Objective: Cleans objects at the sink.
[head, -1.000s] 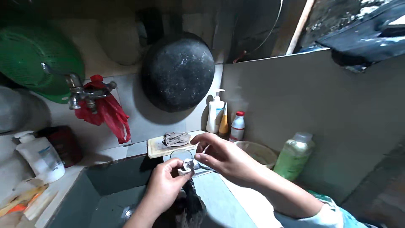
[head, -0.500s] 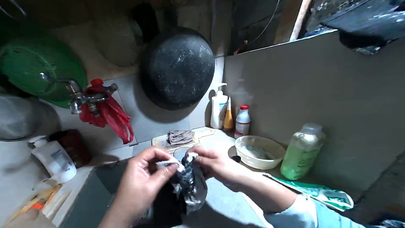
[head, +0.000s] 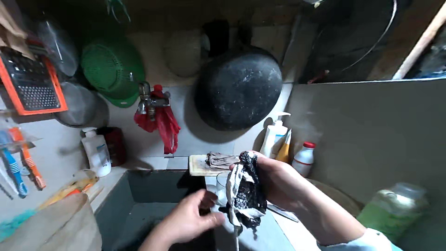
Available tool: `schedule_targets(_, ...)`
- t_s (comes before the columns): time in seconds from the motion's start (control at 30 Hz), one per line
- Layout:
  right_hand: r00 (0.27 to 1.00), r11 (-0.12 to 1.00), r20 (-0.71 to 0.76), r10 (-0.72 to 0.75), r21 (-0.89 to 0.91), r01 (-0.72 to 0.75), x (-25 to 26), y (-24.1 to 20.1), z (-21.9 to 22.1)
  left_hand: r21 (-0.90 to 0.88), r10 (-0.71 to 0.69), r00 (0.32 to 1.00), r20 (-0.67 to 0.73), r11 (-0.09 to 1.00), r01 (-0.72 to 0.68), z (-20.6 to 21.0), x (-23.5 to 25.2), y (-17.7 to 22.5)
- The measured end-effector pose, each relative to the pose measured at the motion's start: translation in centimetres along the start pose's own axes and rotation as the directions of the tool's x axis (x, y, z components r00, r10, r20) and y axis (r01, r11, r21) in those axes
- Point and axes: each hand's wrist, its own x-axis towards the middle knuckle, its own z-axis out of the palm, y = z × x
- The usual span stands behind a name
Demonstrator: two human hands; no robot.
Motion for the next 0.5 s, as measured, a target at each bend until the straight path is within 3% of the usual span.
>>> schedule_targets(0.07,0.997,0.999,-0.058,-0.042,-0.004,0.042,-0.2,-0.5,0.3,0.053,0.014,0.980,0.198,0.998,-0.025,1.5,0.2,-0.1)
schedule_targets(0.13,0.992,0.997,-0.100,-0.080,-0.015,0.079,-0.2,-0.7,0.5,0.030,0.057,0.954,0.293,0.997,-0.068,2.2,0.3,-0.4)
schedule_targets(0.27,0.972,0.994,-0.212,-0.097,0.023,0.104,-0.3,-0.6,0.6,-0.178,0.001,0.987,0.158,0.984,0.028,1.3,0.4,-0.7)
schedule_targets(0.37,0.965,0.990,-0.253,-0.075,0.095,0.102,-0.7,-0.6,1.1,-0.199,-0.055,0.981,0.187,0.976,0.092,1.7,0.5,-0.5)
schedule_targets(0.5,0.967,0.981,-0.246,-0.064,0.162,0.106,-1.4,-0.5,2.1,-0.203,-0.010,0.977,0.214,0.978,0.054,4.5,1.2,-0.1)
